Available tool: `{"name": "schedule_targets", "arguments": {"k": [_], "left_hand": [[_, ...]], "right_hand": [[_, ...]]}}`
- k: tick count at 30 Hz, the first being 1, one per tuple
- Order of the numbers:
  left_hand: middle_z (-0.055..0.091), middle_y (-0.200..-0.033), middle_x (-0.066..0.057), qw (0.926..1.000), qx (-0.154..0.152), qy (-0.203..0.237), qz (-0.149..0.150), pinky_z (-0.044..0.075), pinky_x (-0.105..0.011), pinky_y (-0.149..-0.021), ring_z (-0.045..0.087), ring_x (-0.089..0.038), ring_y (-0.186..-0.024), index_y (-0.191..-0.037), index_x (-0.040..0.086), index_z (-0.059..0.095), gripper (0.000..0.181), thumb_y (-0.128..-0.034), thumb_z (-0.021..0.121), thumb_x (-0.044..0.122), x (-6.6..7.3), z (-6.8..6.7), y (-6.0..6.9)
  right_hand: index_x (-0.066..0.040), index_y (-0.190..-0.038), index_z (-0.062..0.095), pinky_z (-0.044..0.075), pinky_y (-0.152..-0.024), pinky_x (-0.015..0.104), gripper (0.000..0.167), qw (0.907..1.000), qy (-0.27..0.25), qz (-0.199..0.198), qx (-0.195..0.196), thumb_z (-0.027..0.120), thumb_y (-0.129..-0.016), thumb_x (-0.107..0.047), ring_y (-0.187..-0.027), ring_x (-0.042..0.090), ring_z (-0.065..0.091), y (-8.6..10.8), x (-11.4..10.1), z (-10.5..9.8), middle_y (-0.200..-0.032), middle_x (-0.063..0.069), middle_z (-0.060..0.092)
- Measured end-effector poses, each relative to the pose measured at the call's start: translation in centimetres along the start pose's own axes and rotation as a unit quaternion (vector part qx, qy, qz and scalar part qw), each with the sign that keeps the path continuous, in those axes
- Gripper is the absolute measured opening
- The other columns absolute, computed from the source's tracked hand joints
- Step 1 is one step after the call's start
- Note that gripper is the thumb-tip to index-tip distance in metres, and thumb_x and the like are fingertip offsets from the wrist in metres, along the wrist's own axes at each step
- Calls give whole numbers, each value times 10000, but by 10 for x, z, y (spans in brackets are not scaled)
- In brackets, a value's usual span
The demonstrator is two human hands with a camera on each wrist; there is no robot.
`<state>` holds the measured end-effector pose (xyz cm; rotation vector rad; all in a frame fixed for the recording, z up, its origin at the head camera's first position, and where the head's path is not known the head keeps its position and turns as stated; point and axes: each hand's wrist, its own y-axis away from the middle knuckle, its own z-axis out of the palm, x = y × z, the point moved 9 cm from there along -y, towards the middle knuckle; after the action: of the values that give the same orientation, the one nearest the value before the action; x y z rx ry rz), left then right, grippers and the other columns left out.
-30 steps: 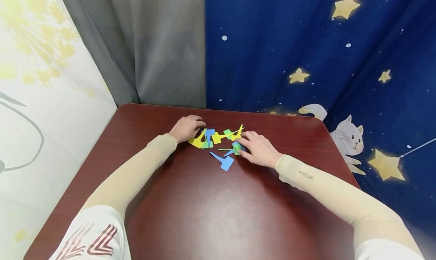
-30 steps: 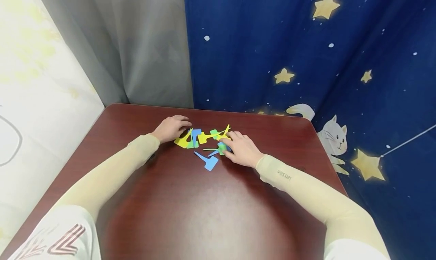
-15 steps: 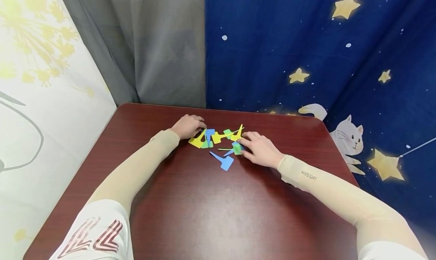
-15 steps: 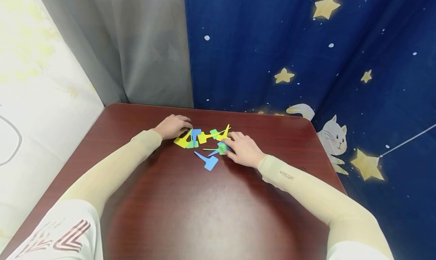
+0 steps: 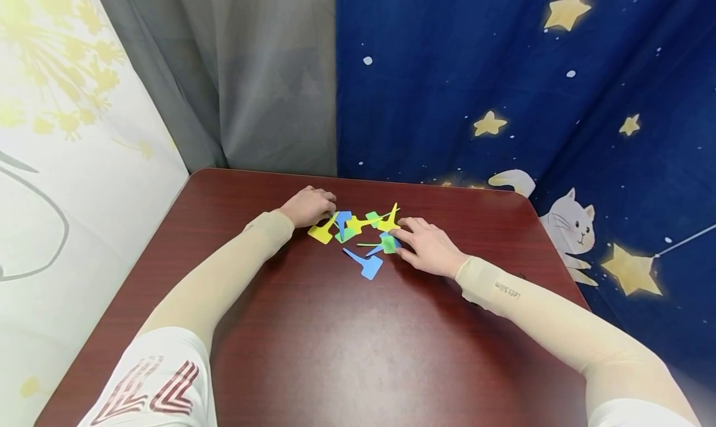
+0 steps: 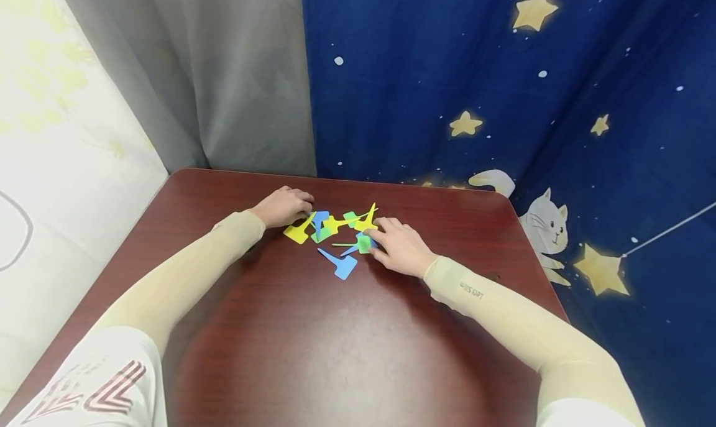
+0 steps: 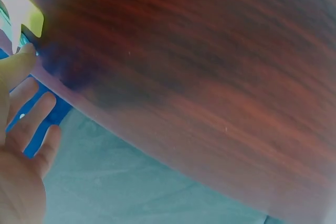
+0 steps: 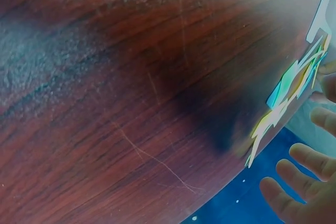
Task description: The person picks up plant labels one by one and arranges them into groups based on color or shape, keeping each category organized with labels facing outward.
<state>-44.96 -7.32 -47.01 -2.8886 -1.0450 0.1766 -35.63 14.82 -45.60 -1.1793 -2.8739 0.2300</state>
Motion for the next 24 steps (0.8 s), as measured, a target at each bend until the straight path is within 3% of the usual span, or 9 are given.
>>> {"name": "schedule_targets", "arguments": {"k": [5, 12, 20, 24], "left_hand": [[694, -1111, -4, 9999, -24, -75, 65, 490, -416, -839, 640, -205, -1018, -1018, 202, 792, 140, -901, 770, 130, 0, -7, 4], [658, -863, 31, 9994, -36, 333, -53, 523, -316, -713, 581, -147, -724, -903, 164, 751, 67, -925, 729, 105, 1, -19, 7], [692, -894, 33, 9962, 12, 820, -278, 544, -332, -732, 596, -145, -727, -929, 146, 759, 53, -922, 731, 101, 5, -36, 16], [694, -888, 40, 9954, 176, 867, -365, 535, -339, -704, 591, -143, -719, -920, 150, 760, 46, -919, 735, 112, 5, -47, 23]], "right_hand": [[-209, -1408, 599, 513, -902, 499, 475, 9999, -47, -22, 103, 656, -967, -374, -1240, 290, 492, 0, 1, -2, -1395, 116, 507], [-208, -1425, 581, 522, -889, 481, 486, 9999, -53, 31, 122, 640, -974, -379, -1187, 273, 519, -1, 2, -4, -1380, 94, 510], [-192, -1420, 586, 525, -886, 470, 507, 9998, -57, 110, 146, 684, -947, -348, -1177, 260, 521, -3, 3, -8, -1374, 77, 510], [-183, -1431, 576, 520, -901, 492, 527, 9997, -74, 166, 173, 698, -939, -328, -1220, 273, 511, -4, 4, -10, -1394, 76, 498]]}}
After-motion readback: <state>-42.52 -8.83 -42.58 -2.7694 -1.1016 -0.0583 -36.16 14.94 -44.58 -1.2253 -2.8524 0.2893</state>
